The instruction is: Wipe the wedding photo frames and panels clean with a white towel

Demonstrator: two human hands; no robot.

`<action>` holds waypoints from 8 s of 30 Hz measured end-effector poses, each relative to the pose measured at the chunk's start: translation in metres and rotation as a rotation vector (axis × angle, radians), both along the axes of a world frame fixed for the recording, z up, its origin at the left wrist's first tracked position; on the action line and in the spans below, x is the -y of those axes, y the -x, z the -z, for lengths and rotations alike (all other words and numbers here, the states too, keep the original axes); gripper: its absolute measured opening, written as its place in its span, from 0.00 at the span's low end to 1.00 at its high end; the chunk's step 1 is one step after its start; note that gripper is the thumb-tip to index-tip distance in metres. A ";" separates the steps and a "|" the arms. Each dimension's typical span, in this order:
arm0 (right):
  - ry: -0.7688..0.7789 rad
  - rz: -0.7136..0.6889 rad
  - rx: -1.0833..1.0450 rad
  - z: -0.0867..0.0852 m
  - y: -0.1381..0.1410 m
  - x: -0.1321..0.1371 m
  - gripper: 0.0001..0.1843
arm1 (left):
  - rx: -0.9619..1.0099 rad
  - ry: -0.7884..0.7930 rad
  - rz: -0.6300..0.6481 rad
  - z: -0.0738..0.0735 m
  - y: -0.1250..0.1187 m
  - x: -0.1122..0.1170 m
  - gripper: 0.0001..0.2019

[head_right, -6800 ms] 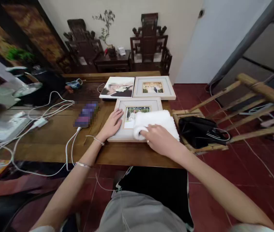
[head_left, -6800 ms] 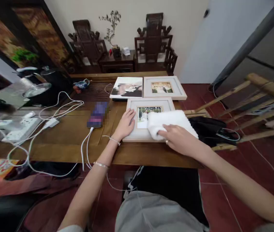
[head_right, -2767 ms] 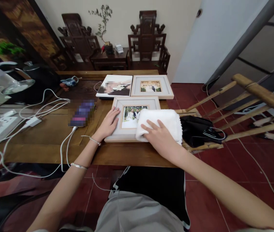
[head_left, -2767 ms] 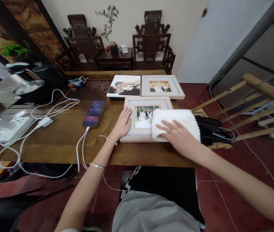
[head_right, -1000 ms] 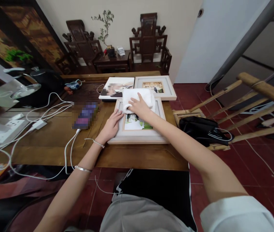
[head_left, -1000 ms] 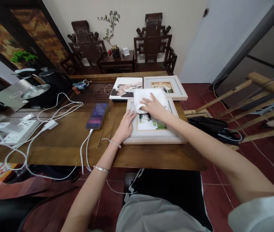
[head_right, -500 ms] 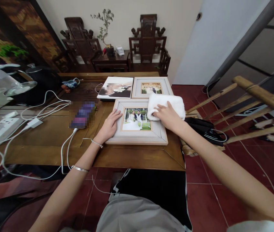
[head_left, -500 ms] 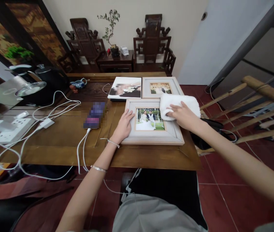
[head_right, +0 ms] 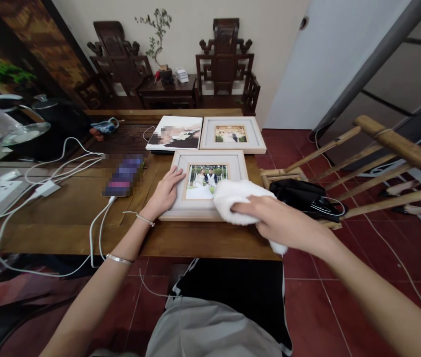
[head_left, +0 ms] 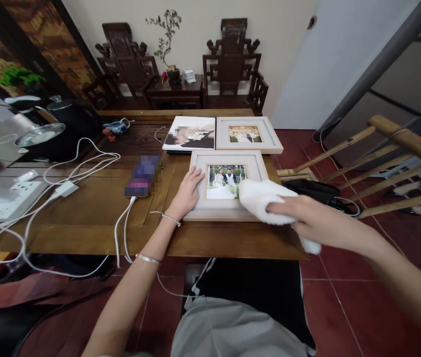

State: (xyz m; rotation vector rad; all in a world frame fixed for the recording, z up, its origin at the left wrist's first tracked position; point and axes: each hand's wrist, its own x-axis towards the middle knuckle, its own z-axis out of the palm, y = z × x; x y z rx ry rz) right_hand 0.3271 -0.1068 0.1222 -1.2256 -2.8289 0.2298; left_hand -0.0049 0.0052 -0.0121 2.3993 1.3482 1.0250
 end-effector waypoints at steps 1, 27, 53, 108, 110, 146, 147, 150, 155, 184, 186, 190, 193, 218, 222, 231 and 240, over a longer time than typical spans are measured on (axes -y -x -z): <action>-0.042 0.032 -0.009 -0.002 0.002 -0.011 0.34 | -0.004 0.005 0.001 0.000 0.001 0.000 0.25; 0.021 -0.081 0.137 0.001 0.067 0.000 0.34 | -0.073 0.017 -0.032 -0.007 -0.004 0.004 0.22; 0.003 0.040 0.247 0.031 0.073 -0.043 0.39 | -0.049 -0.017 -0.019 0.002 -0.001 0.001 0.23; -0.344 0.052 0.051 0.050 0.141 -0.144 0.30 | 0.108 0.042 -0.025 -0.023 -0.010 0.016 0.31; -0.344 0.074 0.072 0.051 0.152 -0.151 0.27 | 0.134 0.043 -0.033 -0.026 -0.010 0.018 0.32; -0.160 0.008 0.271 0.019 0.062 -0.010 0.22 | -0.007 0.044 -0.034 0.003 0.000 -0.006 0.24; -0.161 -0.013 0.258 0.020 0.068 -0.012 0.22 | -0.003 0.035 -0.040 0.003 -0.001 -0.005 0.24; -0.187 -0.073 0.198 0.030 0.097 -0.016 0.19 | 0.004 0.023 -0.046 0.001 -0.002 -0.002 0.23; -0.270 -0.129 0.153 0.045 0.130 -0.021 0.16 | 0.001 0.018 -0.037 -0.001 0.000 -0.001 0.23; -0.559 0.170 0.082 0.039 0.074 -0.120 0.27 | -0.088 0.058 0.028 -0.013 -0.002 0.005 0.23; -0.541 0.109 0.080 0.042 0.097 -0.132 0.25 | -0.096 0.059 0.024 -0.013 -0.002 0.005 0.22; -0.376 0.106 0.175 0.052 0.123 -0.144 0.28 | -0.088 0.062 0.023 -0.012 -0.001 0.004 0.21; -0.251 0.093 0.235 0.055 0.124 -0.132 0.32 | -0.072 0.063 0.012 -0.011 -0.002 0.003 0.21; -0.329 0.006 0.161 0.049 0.113 -0.102 0.31 | -0.090 0.068 -0.008 -0.014 -0.006 0.004 0.22; -0.457 -0.126 0.127 0.050 0.134 -0.140 0.24 | -0.087 0.030 0.000 -0.015 -0.007 0.004 0.21; -0.373 -0.050 0.172 0.049 0.134 -0.157 0.28 | -0.059 0.048 0.029 -0.009 0.000 0.001 0.26; -0.305 0.185 0.340 0.033 0.035 -0.149 0.29 | -0.033 0.025 0.009 0.000 0.000 0.000 0.27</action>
